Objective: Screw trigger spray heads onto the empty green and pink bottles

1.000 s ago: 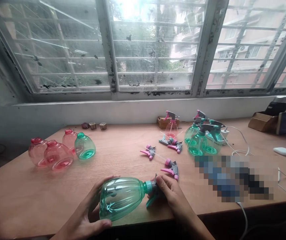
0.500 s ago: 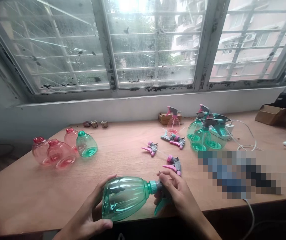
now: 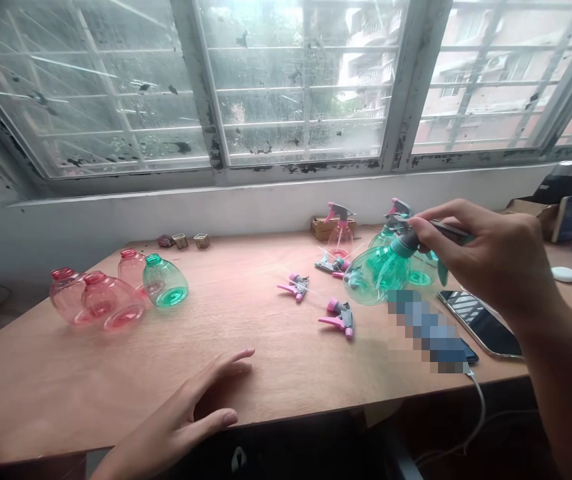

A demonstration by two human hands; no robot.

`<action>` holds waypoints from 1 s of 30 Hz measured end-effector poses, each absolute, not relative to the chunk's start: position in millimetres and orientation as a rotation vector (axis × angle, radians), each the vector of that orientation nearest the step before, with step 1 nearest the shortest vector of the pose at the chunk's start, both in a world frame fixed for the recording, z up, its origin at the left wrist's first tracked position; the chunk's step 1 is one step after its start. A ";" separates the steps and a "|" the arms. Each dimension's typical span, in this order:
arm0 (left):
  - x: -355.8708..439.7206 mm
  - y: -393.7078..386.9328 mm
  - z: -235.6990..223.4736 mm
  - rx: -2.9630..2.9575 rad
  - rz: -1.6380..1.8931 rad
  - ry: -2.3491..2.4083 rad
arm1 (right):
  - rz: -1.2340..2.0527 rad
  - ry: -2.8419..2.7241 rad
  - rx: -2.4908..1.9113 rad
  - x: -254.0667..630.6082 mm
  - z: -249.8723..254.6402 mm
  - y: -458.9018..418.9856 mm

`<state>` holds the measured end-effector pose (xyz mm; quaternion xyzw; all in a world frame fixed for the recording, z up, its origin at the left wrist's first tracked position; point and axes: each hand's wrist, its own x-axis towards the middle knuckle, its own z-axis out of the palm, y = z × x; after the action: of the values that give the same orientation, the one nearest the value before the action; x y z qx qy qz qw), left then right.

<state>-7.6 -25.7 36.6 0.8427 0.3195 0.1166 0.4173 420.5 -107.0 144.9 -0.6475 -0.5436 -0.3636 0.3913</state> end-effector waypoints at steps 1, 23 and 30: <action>-7.4 -25.1 36.9 2.125 0.285 0.811 | -0.979 -1.417 -1.685 428.2 147.0 -101.0; -4.9 -22.2 42.3 2.249 0.200 0.749 | -0.669 -1.654 -2.216 462.6 111.9 2.8; -3.8 -23.7 45.7 2.238 0.253 0.717 | -0.780 -1.580 -2.238 467.4 108.3 26.1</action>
<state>-3.8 -23.7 45.7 0.8762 0.2806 0.0989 0.3792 467.4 26.1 108.3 -0.7773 -0.5487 -0.2709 0.1463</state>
